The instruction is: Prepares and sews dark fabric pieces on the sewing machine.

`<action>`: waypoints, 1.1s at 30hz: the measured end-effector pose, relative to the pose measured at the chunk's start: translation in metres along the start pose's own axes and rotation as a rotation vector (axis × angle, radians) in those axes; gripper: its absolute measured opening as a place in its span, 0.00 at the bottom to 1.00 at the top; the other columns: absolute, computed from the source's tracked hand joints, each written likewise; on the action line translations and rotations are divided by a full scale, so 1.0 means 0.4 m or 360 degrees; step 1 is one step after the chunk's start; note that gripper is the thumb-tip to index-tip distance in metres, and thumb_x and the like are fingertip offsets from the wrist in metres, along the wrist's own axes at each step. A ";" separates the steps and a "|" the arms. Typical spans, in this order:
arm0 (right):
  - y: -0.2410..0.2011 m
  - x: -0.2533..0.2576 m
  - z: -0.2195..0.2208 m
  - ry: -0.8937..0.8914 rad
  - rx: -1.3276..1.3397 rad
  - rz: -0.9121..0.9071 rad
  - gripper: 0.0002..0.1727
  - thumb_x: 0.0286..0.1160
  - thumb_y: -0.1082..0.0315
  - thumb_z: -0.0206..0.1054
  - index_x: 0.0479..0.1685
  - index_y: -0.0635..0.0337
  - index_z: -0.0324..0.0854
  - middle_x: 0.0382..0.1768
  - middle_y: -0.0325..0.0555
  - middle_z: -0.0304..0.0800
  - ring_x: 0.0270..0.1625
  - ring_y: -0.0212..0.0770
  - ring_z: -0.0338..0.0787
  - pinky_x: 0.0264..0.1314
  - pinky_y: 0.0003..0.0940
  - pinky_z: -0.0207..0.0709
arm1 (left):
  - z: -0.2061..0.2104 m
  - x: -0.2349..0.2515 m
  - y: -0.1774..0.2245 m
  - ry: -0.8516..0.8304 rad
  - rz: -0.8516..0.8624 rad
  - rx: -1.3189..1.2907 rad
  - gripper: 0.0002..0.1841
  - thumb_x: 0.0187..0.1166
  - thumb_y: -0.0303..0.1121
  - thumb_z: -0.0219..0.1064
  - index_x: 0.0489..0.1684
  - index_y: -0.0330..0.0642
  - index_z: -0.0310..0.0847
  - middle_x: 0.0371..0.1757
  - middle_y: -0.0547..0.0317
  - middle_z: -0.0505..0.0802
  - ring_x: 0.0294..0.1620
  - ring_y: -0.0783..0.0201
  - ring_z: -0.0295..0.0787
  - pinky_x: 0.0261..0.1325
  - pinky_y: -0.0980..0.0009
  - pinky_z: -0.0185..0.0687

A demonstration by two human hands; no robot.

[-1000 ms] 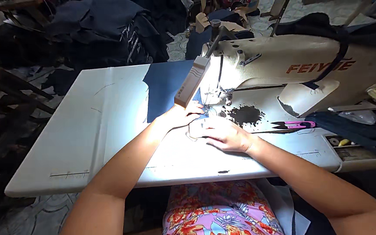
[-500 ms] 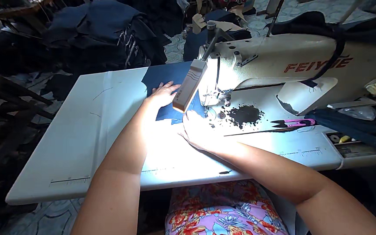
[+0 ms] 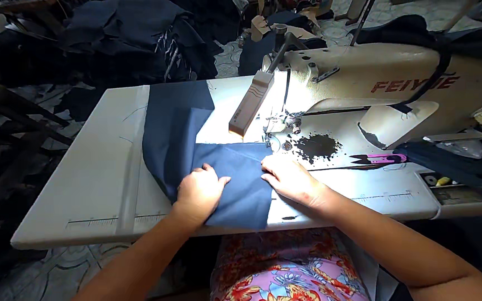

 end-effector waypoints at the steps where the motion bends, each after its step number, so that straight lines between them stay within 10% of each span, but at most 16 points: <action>1: 0.002 -0.004 0.000 0.0010 -0.0006 0.0014 0.11 0.80 0.69 0.65 0.48 0.68 0.89 0.50 0.57 0.92 0.57 0.56 0.91 0.61 0.53 0.82 | -0.001 -0.016 0.008 -0.0050 0.0021 0.0018 0.42 0.89 0.62 0.48 0.74 0.21 0.70 0.60 0.25 0.87 0.63 0.32 0.88 0.61 0.39 0.81; 5: -0.033 -0.013 -0.046 -0.0282 -0.0004 0.0189 0.16 0.88 0.69 0.58 0.61 0.66 0.88 0.69 0.59 0.85 0.71 0.58 0.84 0.73 0.53 0.74 | -0.054 -0.005 -0.024 0.0143 0.0199 -0.0245 0.33 0.91 0.54 0.52 0.39 0.27 0.86 0.42 0.32 0.91 0.53 0.33 0.90 0.52 0.33 0.80; 7: -0.001 -0.016 -0.011 -0.0047 0.0015 0.0038 0.14 0.83 0.70 0.63 0.55 0.67 0.92 0.62 0.59 0.90 0.66 0.57 0.88 0.69 0.53 0.79 | -0.107 0.058 -0.080 0.0579 0.0315 -0.0445 0.26 0.91 0.44 0.55 0.33 0.26 0.85 0.38 0.28 0.91 0.48 0.28 0.90 0.48 0.28 0.79; 10: 0.021 -0.017 0.013 0.0108 0.0032 -0.0068 0.13 0.80 0.72 0.65 0.54 0.67 0.92 0.60 0.58 0.91 0.66 0.56 0.89 0.69 0.54 0.79 | -0.167 0.210 -0.182 0.0966 0.0462 -0.0598 0.25 0.94 0.38 0.46 0.50 0.22 0.84 0.53 0.24 0.90 0.62 0.28 0.87 0.64 0.29 0.74; 13: 0.017 -0.017 0.010 0.0081 0.0003 -0.0051 0.13 0.80 0.72 0.65 0.54 0.66 0.92 0.61 0.58 0.90 0.66 0.56 0.88 0.69 0.55 0.78 | -0.109 0.353 -0.302 0.0571 0.0570 -0.0704 0.26 0.97 0.38 0.41 0.80 0.29 0.73 0.82 0.33 0.77 0.87 0.37 0.67 0.90 0.40 0.54; 20: 0.010 -0.015 0.006 0.0079 -0.0025 -0.0027 0.12 0.79 0.74 0.66 0.52 0.68 0.93 0.61 0.60 0.90 0.67 0.59 0.88 0.70 0.58 0.78 | 0.096 0.163 -0.464 0.0555 -0.0412 -0.0580 0.38 0.92 0.59 0.43 0.92 0.39 0.56 0.93 0.33 0.58 0.89 0.19 0.49 0.71 0.10 0.44; 26: 0.012 -0.013 0.007 0.0064 -0.0084 -0.0053 0.11 0.79 0.72 0.67 0.49 0.67 0.93 0.59 0.60 0.91 0.65 0.60 0.88 0.66 0.59 0.79 | 0.170 -0.041 -0.558 0.0498 -0.1068 -0.0583 0.43 0.89 0.60 0.52 0.78 0.17 0.67 0.81 0.07 0.63 0.86 0.11 0.49 0.78 0.13 0.35; 28: 0.011 -0.013 0.007 0.0050 -0.0077 -0.0034 0.11 0.79 0.71 0.67 0.48 0.66 0.93 0.58 0.59 0.90 0.63 0.59 0.89 0.64 0.59 0.80 | 0.146 -0.059 -0.567 0.0503 -0.1255 -0.0551 0.34 0.87 0.46 0.60 0.71 0.14 0.71 0.83 0.05 0.55 0.88 0.12 0.42 0.81 0.18 0.34; 33: 0.008 -0.015 0.012 0.0107 -0.0029 -0.0016 0.10 0.78 0.72 0.67 0.47 0.67 0.93 0.57 0.59 0.90 0.61 0.59 0.89 0.61 0.59 0.81 | 0.015 -0.032 -0.307 0.1082 0.0105 -0.0415 0.15 0.85 0.22 0.54 0.47 0.17 0.86 0.61 0.19 0.86 0.69 0.23 0.81 0.73 0.30 0.69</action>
Point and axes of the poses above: each hand's wrist, its own x-axis towards the middle knuckle, its own z-axis out of the palm, y = z × x, the point moved 1 cm from there along x, towards the middle knuckle
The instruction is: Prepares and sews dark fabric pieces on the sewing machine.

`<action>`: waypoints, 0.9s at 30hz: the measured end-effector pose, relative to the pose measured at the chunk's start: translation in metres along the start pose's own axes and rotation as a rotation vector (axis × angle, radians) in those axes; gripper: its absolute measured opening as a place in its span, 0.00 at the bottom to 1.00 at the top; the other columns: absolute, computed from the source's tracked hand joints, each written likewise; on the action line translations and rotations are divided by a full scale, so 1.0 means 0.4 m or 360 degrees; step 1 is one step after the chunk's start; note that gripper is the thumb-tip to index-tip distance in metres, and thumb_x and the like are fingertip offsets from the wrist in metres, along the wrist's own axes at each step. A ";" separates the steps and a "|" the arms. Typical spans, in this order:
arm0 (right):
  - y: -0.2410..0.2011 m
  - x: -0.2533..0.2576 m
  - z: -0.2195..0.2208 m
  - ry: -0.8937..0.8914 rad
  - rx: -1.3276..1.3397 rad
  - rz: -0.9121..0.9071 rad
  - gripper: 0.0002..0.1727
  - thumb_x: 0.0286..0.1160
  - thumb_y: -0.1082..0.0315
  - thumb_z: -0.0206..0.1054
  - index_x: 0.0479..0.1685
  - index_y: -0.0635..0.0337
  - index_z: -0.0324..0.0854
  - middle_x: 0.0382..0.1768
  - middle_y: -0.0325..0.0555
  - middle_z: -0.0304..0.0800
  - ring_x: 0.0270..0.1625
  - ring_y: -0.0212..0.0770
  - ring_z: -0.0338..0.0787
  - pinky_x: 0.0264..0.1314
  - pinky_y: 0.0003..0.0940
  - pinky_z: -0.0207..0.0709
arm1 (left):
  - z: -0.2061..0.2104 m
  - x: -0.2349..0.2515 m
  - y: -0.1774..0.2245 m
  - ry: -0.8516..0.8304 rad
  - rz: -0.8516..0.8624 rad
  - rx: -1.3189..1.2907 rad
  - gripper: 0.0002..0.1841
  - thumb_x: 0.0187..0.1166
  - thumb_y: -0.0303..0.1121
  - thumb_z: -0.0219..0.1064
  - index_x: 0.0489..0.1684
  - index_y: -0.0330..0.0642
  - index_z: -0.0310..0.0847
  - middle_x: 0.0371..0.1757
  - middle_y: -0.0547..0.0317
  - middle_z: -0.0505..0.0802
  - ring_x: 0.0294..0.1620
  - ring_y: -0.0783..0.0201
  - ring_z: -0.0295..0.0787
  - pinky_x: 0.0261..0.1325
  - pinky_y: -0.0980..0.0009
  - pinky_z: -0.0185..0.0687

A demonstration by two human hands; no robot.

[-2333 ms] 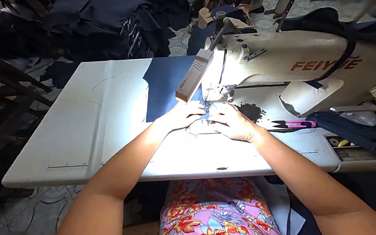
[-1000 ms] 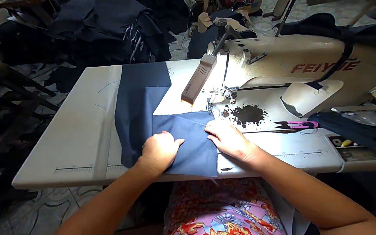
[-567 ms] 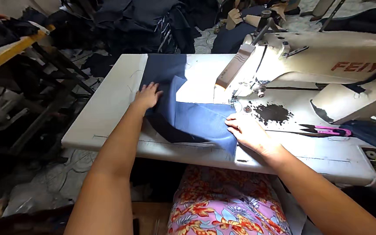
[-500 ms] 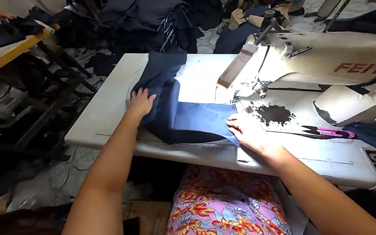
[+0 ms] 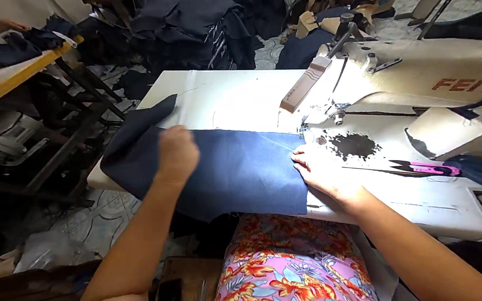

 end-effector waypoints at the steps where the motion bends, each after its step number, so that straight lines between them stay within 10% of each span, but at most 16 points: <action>1: 0.003 -0.002 0.004 0.0028 -0.0002 -0.0019 0.11 0.78 0.72 0.67 0.47 0.67 0.93 0.58 0.60 0.90 0.62 0.59 0.89 0.62 0.60 0.81 | 0.039 0.027 0.061 -0.0020 0.0298 -0.0148 0.16 0.87 0.25 0.54 0.53 0.21 0.87 0.62 0.26 0.89 0.71 0.30 0.83 0.76 0.34 0.70; 5: 0.012 -0.010 -0.002 -0.0014 0.0031 -0.0051 0.14 0.80 0.71 0.64 0.53 0.66 0.93 0.63 0.58 0.89 0.68 0.58 0.87 0.69 0.57 0.78 | 0.184 0.063 0.200 -0.0512 0.0614 -0.0236 0.38 0.91 0.58 0.46 0.94 0.40 0.55 0.94 0.45 0.62 0.96 0.44 0.47 0.89 0.29 0.32; 10: 0.066 -0.042 -0.084 0.0162 0.0267 -0.0056 0.12 0.76 0.74 0.67 0.53 0.68 0.91 0.53 0.57 0.93 0.59 0.52 0.92 0.68 0.49 0.82 | 0.192 0.066 0.207 -0.0884 0.0544 -0.0119 0.51 0.83 0.70 0.49 0.97 0.43 0.41 0.97 0.46 0.49 0.98 0.43 0.34 0.87 0.25 0.27; 16: 0.137 -0.098 -0.076 0.0203 0.0141 -0.0133 0.14 0.75 0.71 0.65 0.53 0.61 0.93 0.55 0.53 0.94 0.63 0.51 0.90 0.73 0.47 0.78 | 0.213 0.131 0.292 -0.0505 0.1348 -0.0726 0.20 0.84 0.41 0.63 0.61 0.36 0.90 0.62 0.44 0.92 0.67 0.46 0.87 0.73 0.46 0.74; 19: 0.137 -0.107 -0.052 0.0156 0.0119 -0.0167 0.19 0.76 0.65 0.61 0.60 0.53 0.93 0.59 0.48 0.91 0.69 0.52 0.85 0.77 0.54 0.72 | 0.232 0.173 0.353 -0.0583 0.1386 -0.0827 0.12 0.81 0.34 0.67 0.51 0.36 0.92 0.47 0.44 0.93 0.54 0.48 0.89 0.61 0.50 0.80; 27: 0.137 -0.098 -0.058 0.0054 0.0072 -0.0189 0.20 0.78 0.62 0.59 0.59 0.48 0.94 0.60 0.50 0.91 0.71 0.55 0.83 0.77 0.59 0.70 | 0.253 0.232 0.409 -0.1040 0.1084 -0.0742 0.11 0.78 0.33 0.72 0.33 0.33 0.87 0.47 0.44 0.87 0.54 0.50 0.83 0.57 0.52 0.75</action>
Point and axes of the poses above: each hand's wrist, its own x-axis towards the middle knuckle, its own z-axis out of the palm, y = z × x, the point moved 1 cm from there along x, towards the middle knuckle
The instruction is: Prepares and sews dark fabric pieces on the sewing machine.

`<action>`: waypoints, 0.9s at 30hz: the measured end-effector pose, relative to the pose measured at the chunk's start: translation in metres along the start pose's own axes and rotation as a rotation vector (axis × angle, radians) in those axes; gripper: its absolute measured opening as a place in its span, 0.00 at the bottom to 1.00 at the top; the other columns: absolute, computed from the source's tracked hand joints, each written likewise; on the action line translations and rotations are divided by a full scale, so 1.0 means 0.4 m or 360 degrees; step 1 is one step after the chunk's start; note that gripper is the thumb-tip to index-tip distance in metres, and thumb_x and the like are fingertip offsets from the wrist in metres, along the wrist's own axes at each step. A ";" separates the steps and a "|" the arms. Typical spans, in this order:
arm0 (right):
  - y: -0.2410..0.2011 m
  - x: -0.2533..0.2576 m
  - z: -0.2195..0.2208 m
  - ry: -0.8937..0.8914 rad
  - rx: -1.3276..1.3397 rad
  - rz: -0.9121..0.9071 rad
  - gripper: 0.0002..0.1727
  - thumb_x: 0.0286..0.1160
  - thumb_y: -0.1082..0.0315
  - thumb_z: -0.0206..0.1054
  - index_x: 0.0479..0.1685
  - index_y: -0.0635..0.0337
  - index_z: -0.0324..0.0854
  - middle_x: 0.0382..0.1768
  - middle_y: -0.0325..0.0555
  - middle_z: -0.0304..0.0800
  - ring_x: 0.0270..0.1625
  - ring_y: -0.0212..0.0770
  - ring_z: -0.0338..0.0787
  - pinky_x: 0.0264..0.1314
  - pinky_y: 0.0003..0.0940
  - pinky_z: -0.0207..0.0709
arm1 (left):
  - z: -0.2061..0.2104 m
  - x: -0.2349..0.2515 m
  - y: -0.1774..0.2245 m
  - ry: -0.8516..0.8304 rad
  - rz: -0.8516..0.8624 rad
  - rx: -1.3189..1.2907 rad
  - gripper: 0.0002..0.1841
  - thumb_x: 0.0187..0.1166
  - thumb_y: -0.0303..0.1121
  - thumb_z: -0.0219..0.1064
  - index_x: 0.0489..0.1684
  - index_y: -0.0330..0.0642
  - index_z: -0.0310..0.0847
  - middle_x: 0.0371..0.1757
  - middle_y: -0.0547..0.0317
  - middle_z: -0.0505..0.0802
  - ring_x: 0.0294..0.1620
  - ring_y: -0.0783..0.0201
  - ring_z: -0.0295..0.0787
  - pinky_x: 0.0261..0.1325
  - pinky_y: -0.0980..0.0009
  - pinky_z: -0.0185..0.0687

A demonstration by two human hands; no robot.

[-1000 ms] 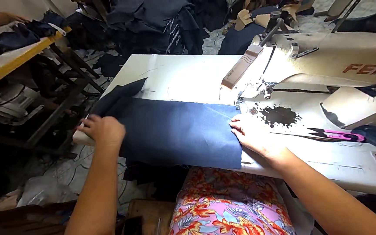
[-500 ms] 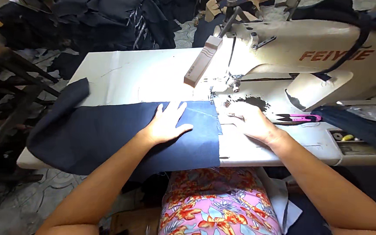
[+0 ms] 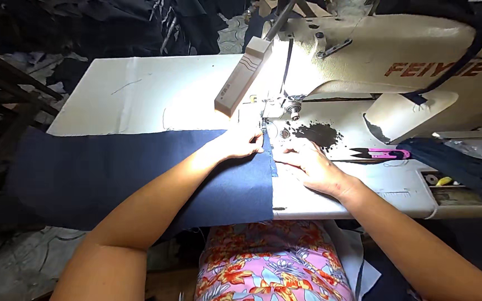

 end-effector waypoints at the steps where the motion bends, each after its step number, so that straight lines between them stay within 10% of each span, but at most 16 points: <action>1: 0.001 0.003 -0.001 -0.0010 0.0000 -0.0014 0.20 0.77 0.62 0.58 0.59 0.48 0.94 0.59 0.50 0.91 0.70 0.56 0.83 0.76 0.60 0.70 | 0.000 0.001 -0.001 0.0002 0.0005 0.0004 0.11 0.79 0.33 0.72 0.32 0.33 0.87 0.46 0.44 0.87 0.54 0.50 0.84 0.56 0.52 0.76; 9: -0.001 0.045 -0.016 -0.0208 -0.0112 -0.0327 0.18 0.76 0.65 0.55 0.47 0.57 0.93 0.67 0.42 0.91 0.80 0.52 0.78 0.85 0.55 0.61 | 0.019 -0.011 0.009 0.0205 0.0002 0.0034 0.08 0.77 0.32 0.73 0.36 0.33 0.87 0.46 0.43 0.87 0.54 0.48 0.84 0.58 0.51 0.76; 13: 0.007 0.046 -0.017 -0.0183 -0.0013 -0.0281 0.23 0.72 0.63 0.56 0.63 0.59 0.88 0.63 0.48 0.91 0.73 0.51 0.83 0.81 0.53 0.66 | 0.072 -0.075 0.033 0.0586 0.0273 0.0279 0.06 0.77 0.31 0.69 0.41 0.37 0.89 0.49 0.45 0.90 0.57 0.46 0.87 0.62 0.46 0.78; 19: 0.009 0.046 -0.017 -0.0203 0.0002 -0.0279 0.25 0.74 0.64 0.54 0.66 0.58 0.87 0.65 0.50 0.90 0.75 0.51 0.83 0.82 0.55 0.65 | 0.140 -0.181 0.025 0.0408 0.0186 0.0372 0.27 0.89 0.51 0.50 0.77 0.47 0.80 0.83 0.57 0.80 0.90 0.48 0.65 0.81 0.20 0.45; 27: 0.024 0.051 -0.020 -0.0197 0.0042 -0.0327 0.21 0.78 0.65 0.55 0.58 0.55 0.93 0.66 0.45 0.92 0.75 0.48 0.84 0.82 0.53 0.66 | 0.133 -0.179 0.020 0.0285 0.0162 0.0337 0.26 0.90 0.49 0.45 0.82 0.57 0.78 0.87 0.62 0.77 0.93 0.49 0.59 0.81 0.18 0.37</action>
Point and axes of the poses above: each hand's wrist, its own x-axis towards the middle knuckle, its own z-axis out of the palm, y = z × x, the point moved 1 cm from there along x, towards the middle knuckle
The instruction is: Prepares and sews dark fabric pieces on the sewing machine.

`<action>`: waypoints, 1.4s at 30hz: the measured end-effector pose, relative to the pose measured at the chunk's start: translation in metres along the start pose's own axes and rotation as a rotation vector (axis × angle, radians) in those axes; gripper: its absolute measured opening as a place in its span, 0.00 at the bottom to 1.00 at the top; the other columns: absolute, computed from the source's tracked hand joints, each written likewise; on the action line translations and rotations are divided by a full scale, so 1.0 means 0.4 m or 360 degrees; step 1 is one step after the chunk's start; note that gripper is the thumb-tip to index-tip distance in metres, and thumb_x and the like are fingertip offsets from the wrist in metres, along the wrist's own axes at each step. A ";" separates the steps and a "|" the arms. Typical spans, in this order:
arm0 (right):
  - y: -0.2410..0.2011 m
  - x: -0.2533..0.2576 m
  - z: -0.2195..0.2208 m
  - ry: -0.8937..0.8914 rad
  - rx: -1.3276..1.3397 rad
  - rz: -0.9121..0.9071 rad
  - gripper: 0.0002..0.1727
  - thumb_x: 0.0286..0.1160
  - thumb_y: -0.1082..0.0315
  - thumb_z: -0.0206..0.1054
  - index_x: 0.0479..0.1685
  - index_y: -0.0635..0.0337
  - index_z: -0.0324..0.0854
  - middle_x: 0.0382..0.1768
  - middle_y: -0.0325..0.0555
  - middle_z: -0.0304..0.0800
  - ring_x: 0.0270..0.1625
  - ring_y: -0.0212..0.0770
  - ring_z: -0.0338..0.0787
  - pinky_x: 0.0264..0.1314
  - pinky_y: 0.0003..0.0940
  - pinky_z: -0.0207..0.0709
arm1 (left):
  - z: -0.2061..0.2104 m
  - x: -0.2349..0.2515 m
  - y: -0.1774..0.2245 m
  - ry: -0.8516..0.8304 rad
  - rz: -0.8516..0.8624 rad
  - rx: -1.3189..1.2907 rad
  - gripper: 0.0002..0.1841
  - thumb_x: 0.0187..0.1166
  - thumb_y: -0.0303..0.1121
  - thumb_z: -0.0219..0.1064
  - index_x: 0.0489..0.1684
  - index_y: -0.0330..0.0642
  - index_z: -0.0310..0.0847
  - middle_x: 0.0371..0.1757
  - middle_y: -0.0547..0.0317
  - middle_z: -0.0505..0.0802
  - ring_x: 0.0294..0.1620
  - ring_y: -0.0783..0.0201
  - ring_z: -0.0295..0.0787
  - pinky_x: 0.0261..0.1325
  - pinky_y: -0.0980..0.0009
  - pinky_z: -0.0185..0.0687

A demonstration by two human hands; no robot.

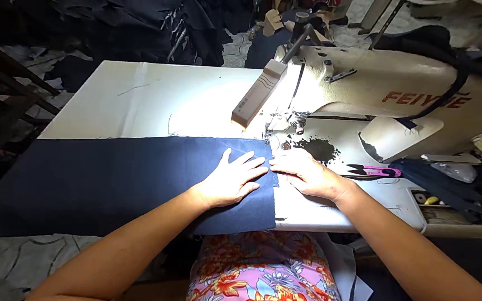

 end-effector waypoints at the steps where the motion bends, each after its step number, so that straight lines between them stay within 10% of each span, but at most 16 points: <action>1: 0.005 0.004 0.000 -0.0003 0.0003 0.0013 0.21 0.78 0.65 0.55 0.58 0.55 0.93 0.66 0.45 0.92 0.75 0.47 0.84 0.82 0.54 0.66 | 0.001 0.004 -0.005 0.0011 0.0001 -0.0002 0.26 0.90 0.49 0.45 0.81 0.57 0.78 0.86 0.61 0.77 0.93 0.48 0.59 0.81 0.18 0.37; 16: 0.078 0.065 0.006 0.0066 -0.0150 0.0188 0.23 0.77 0.69 0.56 0.67 0.59 0.88 0.69 0.49 0.89 0.78 0.54 0.80 0.85 0.57 0.62 | -0.042 0.107 -0.105 -0.0150 -0.0092 0.0028 0.26 0.92 0.48 0.50 0.87 0.57 0.71 0.91 0.64 0.71 0.95 0.49 0.51 0.83 0.19 0.31; 20: 0.047 0.052 0.014 0.0060 -0.0159 0.0362 0.22 0.84 0.66 0.53 0.71 0.60 0.85 0.72 0.50 0.86 0.82 0.54 0.77 0.87 0.60 0.59 | -0.043 0.077 -0.023 -0.0134 -0.0134 0.0194 0.45 0.77 0.71 0.54 0.80 0.40 0.74 0.87 0.47 0.74 0.91 0.44 0.61 0.87 0.26 0.43; 24: -0.006 0.032 0.016 0.0225 -0.0217 0.0488 0.19 0.82 0.67 0.55 0.61 0.63 0.88 0.61 0.56 0.91 0.74 0.57 0.83 0.83 0.57 0.66 | -0.010 0.044 0.038 0.0229 0.0153 0.0127 0.14 0.79 0.37 0.67 0.31 0.33 0.84 0.51 0.40 0.91 0.56 0.45 0.89 0.57 0.51 0.85; 26: -0.032 0.017 0.022 0.0299 -0.0206 0.0481 0.17 0.81 0.68 0.56 0.56 0.64 0.90 0.56 0.56 0.92 0.69 0.58 0.86 0.78 0.58 0.69 | -0.003 0.028 0.031 0.0298 0.0149 0.0036 0.10 0.78 0.29 0.64 0.32 0.31 0.86 0.59 0.38 0.92 0.67 0.43 0.89 0.69 0.52 0.83; 30: -0.068 -0.005 0.046 0.0333 -0.0233 0.0445 0.19 0.81 0.64 0.56 0.55 0.61 0.92 0.55 0.57 0.92 0.66 0.59 0.87 0.73 0.62 0.72 | -0.008 0.024 0.014 0.0266 0.0093 0.0038 0.27 0.78 0.50 0.69 0.55 0.30 0.85 0.65 0.38 0.89 0.71 0.44 0.85 0.74 0.51 0.78; 34: -0.082 -0.014 0.054 0.0366 -0.0246 0.0489 0.20 0.79 0.64 0.56 0.55 0.62 0.92 0.55 0.57 0.92 0.66 0.60 0.87 0.74 0.61 0.71 | -0.010 0.038 0.015 0.0346 0.0159 0.0023 0.10 0.79 0.31 0.68 0.34 0.32 0.87 0.54 0.40 0.92 0.62 0.45 0.89 0.65 0.55 0.84; 42: -0.094 -0.006 0.071 0.0274 -0.0294 0.0372 0.20 0.82 0.60 0.56 0.59 0.53 0.92 0.53 0.53 0.90 0.64 0.57 0.86 0.71 0.61 0.71 | -0.027 0.033 0.006 0.0259 0.0223 -0.0097 0.14 0.83 0.32 0.60 0.33 0.29 0.85 0.65 0.39 0.90 0.71 0.46 0.86 0.75 0.52 0.75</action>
Point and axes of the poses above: each hand's wrist, its own x-axis towards the middle knuckle, its own z-axis out of the palm, y = z × x, the point moved 1 cm from there along x, towards the middle knuckle
